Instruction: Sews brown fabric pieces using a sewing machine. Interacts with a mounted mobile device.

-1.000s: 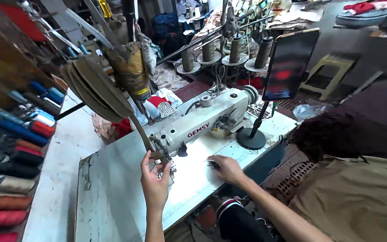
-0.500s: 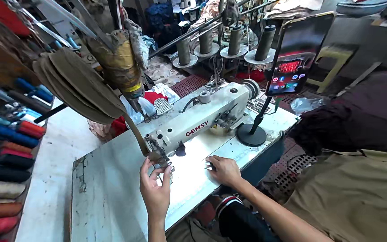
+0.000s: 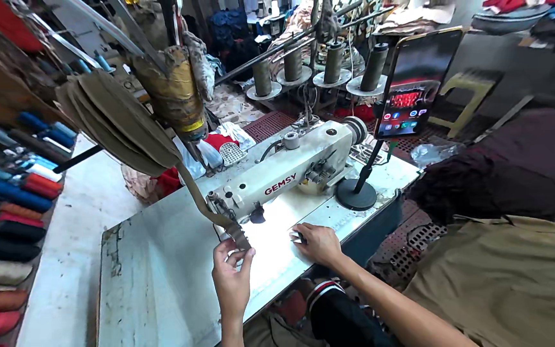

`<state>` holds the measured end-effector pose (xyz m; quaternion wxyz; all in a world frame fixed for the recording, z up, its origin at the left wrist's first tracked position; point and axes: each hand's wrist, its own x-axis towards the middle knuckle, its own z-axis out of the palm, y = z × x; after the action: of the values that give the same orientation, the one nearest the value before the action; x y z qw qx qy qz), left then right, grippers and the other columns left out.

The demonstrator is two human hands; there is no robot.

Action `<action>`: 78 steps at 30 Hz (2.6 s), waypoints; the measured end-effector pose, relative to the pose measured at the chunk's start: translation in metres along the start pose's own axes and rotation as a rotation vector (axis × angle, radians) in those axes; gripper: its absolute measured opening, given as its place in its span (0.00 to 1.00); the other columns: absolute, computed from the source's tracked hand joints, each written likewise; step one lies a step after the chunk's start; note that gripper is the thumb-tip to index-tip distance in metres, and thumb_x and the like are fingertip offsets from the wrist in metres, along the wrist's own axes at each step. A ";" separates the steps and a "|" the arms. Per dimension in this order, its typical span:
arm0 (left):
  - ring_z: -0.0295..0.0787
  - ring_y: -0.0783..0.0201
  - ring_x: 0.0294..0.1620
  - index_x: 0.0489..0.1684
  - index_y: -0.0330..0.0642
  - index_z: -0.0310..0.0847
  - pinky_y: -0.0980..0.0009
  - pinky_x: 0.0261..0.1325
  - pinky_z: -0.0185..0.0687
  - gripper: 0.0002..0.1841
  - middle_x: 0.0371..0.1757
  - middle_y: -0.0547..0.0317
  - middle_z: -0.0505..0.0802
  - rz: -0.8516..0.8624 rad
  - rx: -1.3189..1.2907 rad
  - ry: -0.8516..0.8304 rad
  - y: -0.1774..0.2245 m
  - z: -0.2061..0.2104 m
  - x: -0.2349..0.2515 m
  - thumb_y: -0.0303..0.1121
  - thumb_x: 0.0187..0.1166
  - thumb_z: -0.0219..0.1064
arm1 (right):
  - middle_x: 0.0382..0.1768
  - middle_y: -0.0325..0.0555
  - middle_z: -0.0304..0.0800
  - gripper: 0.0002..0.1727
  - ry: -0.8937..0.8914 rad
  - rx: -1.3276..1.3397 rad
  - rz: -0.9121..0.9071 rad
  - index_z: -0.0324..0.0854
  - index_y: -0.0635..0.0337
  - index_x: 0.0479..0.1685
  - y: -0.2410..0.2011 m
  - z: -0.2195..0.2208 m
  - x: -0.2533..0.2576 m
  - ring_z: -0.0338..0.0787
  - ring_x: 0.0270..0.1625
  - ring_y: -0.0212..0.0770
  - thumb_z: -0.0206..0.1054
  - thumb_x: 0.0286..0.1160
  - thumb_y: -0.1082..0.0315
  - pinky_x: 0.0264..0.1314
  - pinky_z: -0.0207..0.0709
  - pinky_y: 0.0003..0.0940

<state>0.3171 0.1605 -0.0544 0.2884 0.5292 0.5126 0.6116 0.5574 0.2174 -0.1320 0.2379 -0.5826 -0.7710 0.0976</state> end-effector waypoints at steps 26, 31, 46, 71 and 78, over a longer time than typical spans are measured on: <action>0.92 0.64 0.43 0.39 0.46 0.96 0.59 0.50 0.87 0.09 0.44 0.60 0.95 0.189 0.732 -0.358 -0.048 -0.014 -0.083 0.35 0.74 0.69 | 0.29 0.43 0.83 0.18 -0.263 1.057 -0.007 0.85 0.62 0.57 -0.082 0.022 -0.017 0.81 0.28 0.34 0.58 0.91 0.56 0.37 0.78 0.33; 0.89 0.68 0.38 0.56 0.34 0.86 0.70 0.42 0.88 0.19 0.44 0.55 0.93 0.117 0.488 -0.163 -0.024 -0.039 -0.035 0.42 0.78 0.72 | 0.33 0.45 0.86 0.19 -0.455 0.874 0.020 0.85 0.60 0.54 -0.090 0.016 -0.007 0.84 0.34 0.37 0.59 0.89 0.53 0.44 0.80 0.39; 0.87 0.64 0.63 0.32 0.39 0.90 0.69 0.62 0.89 0.09 0.65 0.52 0.87 -0.002 0.022 -0.247 -0.039 -0.035 -0.025 0.36 0.71 0.77 | 0.24 0.35 0.83 0.21 -0.503 1.595 0.549 0.84 0.59 0.42 -0.125 0.006 -0.013 0.68 0.14 0.24 0.58 0.91 0.50 0.16 0.63 0.20; 0.88 0.69 0.29 0.53 0.36 0.84 0.74 0.28 0.89 0.10 0.49 0.55 0.90 -0.174 0.059 -0.361 -0.061 -0.030 -0.030 0.31 0.81 0.67 | 0.40 0.41 0.94 0.16 -0.390 0.984 0.027 0.92 0.55 0.54 -0.089 0.030 0.027 0.89 0.39 0.30 0.65 0.84 0.56 0.50 0.82 0.36; 0.94 0.67 0.31 0.58 0.32 0.79 0.73 0.30 0.91 0.17 0.39 0.57 0.95 -0.249 0.068 -0.353 -0.053 -0.028 -0.032 0.26 0.74 0.73 | 0.39 0.39 0.91 0.14 -0.411 0.984 0.141 0.87 0.56 0.56 -0.095 0.026 0.030 0.86 0.36 0.32 0.71 0.76 0.60 0.45 0.82 0.35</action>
<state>0.2892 0.1393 -0.1126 0.4291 0.5701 0.5357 0.4515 0.4578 0.2202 -0.1068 0.3199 -0.4212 -0.6239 0.5753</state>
